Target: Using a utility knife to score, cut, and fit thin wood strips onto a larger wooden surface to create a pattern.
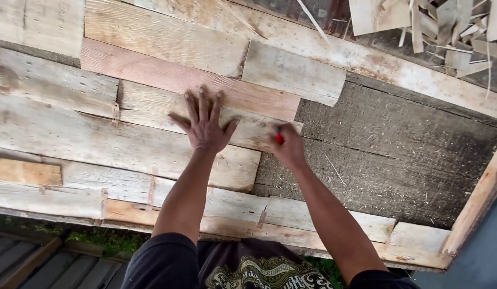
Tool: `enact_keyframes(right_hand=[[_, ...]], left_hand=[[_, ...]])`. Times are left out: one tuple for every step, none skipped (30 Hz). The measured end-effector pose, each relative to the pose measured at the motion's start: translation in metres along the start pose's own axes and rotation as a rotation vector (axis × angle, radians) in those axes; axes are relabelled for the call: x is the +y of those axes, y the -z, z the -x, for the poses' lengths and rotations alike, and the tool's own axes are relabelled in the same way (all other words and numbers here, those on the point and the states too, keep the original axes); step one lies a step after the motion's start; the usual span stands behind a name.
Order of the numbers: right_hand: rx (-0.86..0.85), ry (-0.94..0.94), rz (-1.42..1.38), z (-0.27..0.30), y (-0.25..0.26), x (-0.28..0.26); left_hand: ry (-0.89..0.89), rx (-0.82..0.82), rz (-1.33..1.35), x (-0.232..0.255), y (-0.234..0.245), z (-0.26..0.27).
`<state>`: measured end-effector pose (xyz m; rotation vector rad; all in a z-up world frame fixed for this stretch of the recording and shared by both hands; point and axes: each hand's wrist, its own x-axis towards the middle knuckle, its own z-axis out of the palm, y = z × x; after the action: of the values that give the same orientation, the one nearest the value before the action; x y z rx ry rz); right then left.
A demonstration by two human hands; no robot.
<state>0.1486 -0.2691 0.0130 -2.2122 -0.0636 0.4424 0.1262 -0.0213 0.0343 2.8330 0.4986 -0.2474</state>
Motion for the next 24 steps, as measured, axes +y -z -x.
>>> enact_keyframes(right_hand=[[-0.008,-0.004,-0.003,-0.004,0.01,-0.014],[0.138,-0.134,-0.002,-0.008,0.02,-0.027],[0.284,-0.267,0.003,-0.01,0.032,-0.04],[0.278,-0.275,0.003,-0.023,0.03,-0.026],[0.291,-0.321,0.022,-0.036,0.029,-0.012],[0.303,-0.368,0.041,-0.047,0.028,0.002],[0.308,-0.367,0.04,-0.049,0.029,0.001],[0.321,-0.388,-0.015,-0.051,0.03,0.0],[0.332,-0.412,-0.067,-0.05,0.032,0.0],[0.333,-0.413,-0.066,-0.051,0.033,0.001],[0.327,-0.402,-0.141,-0.052,0.033,0.001],[0.322,-0.391,-0.216,-0.054,0.033,0.002],[0.32,-0.39,-0.217,-0.054,0.033,0.003],[0.336,-0.367,-0.25,-0.055,0.032,0.004],[0.352,-0.346,-0.284,-0.054,0.032,0.006],[0.352,-0.349,-0.285,-0.053,0.032,0.005],[0.359,-0.332,-0.339,-0.053,0.032,0.004],[0.366,-0.316,-0.393,-0.053,0.032,0.003],[0.367,-0.316,-0.394,-0.053,0.03,0.002],[0.382,-0.315,-0.386,-0.054,0.027,0.001],[0.395,-0.315,-0.378,-0.054,0.024,0.001],[0.395,-0.317,-0.379,-0.056,0.024,0.005],[0.401,-0.324,-0.367,-0.058,0.023,0.009],[0.407,-0.332,-0.354,-0.06,0.022,0.012]], left_hand=[[0.005,-0.006,-0.004,-0.001,-0.001,0.0],[0.002,0.008,-0.008,-0.002,-0.002,0.0],[-0.003,0.02,-0.011,-0.001,-0.003,0.001],[0.0,0.011,-0.013,-0.001,-0.002,0.001],[0.005,-0.005,-0.016,0.0,-0.001,0.0],[0.01,-0.02,-0.018,0.001,0.001,0.0],[0.007,-0.017,-0.018,0.001,0.0,-0.001],[0.017,-0.035,-0.023,0.001,-0.001,-0.002],[0.029,-0.057,-0.027,0.001,-0.002,0.0],[0.028,-0.059,-0.025,0.002,-0.002,0.0],[0.024,-0.057,-0.022,0.001,-0.002,0.0],[0.021,-0.056,-0.019,0.001,-0.001,-0.001],[0.022,-0.055,-0.02,0.001,-0.001,-0.001],[0.024,-0.055,-0.025,0.002,0.0,-0.001],[0.025,-0.056,-0.03,0.002,0.0,0.0],[0.024,-0.058,-0.031,0.002,0.001,0.001],[0.019,-0.053,-0.034,0.003,0.001,0.0],[0.014,-0.048,-0.037,0.003,0.002,0.0],[0.013,-0.048,-0.038,0.003,0.001,0.0],[0.004,-0.033,-0.045,0.003,0.001,-0.001],[-0.004,-0.018,-0.052,0.002,0.0,0.0],[-0.004,-0.019,-0.053,0.002,-0.001,0.0],[-0.003,-0.016,-0.054,0.001,-0.001,0.0],[-0.002,-0.014,-0.055,0.001,-0.002,0.0]])
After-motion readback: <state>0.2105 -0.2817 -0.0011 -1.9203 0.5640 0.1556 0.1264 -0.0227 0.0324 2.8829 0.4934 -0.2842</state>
